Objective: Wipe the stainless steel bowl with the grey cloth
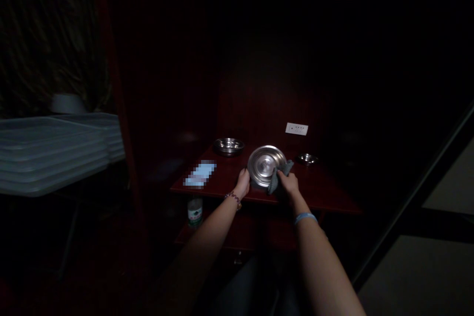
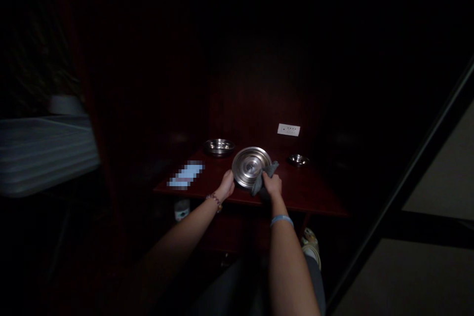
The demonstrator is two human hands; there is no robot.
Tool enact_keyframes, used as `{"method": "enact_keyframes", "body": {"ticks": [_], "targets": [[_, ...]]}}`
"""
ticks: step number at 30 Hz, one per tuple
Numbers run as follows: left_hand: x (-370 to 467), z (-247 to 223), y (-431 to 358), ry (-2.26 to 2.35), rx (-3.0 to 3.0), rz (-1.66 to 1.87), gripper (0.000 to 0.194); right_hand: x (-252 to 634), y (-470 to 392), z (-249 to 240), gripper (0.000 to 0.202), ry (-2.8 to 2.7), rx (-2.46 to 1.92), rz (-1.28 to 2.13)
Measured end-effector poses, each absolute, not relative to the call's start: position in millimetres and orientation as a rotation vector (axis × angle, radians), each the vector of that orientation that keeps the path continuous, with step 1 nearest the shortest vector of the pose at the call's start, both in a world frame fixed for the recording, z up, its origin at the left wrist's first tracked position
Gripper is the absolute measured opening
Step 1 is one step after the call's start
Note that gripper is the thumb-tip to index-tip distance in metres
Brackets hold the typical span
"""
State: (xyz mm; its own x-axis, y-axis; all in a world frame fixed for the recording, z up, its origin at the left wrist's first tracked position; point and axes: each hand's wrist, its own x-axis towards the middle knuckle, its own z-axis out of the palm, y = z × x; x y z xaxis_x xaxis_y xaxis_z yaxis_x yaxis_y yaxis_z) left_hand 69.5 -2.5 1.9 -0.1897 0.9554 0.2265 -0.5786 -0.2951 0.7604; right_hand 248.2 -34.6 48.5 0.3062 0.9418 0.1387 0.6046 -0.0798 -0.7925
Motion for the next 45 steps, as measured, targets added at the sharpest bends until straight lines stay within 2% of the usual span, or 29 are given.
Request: {"method": "enact_keyframes", "body": {"ticks": [45], "targets": [[67.9,-2.8,0.4,0.637,0.935,1.667,0.026,252.2,-34.3,48.0,0.05,-1.392,-1.79,0.508]]}}
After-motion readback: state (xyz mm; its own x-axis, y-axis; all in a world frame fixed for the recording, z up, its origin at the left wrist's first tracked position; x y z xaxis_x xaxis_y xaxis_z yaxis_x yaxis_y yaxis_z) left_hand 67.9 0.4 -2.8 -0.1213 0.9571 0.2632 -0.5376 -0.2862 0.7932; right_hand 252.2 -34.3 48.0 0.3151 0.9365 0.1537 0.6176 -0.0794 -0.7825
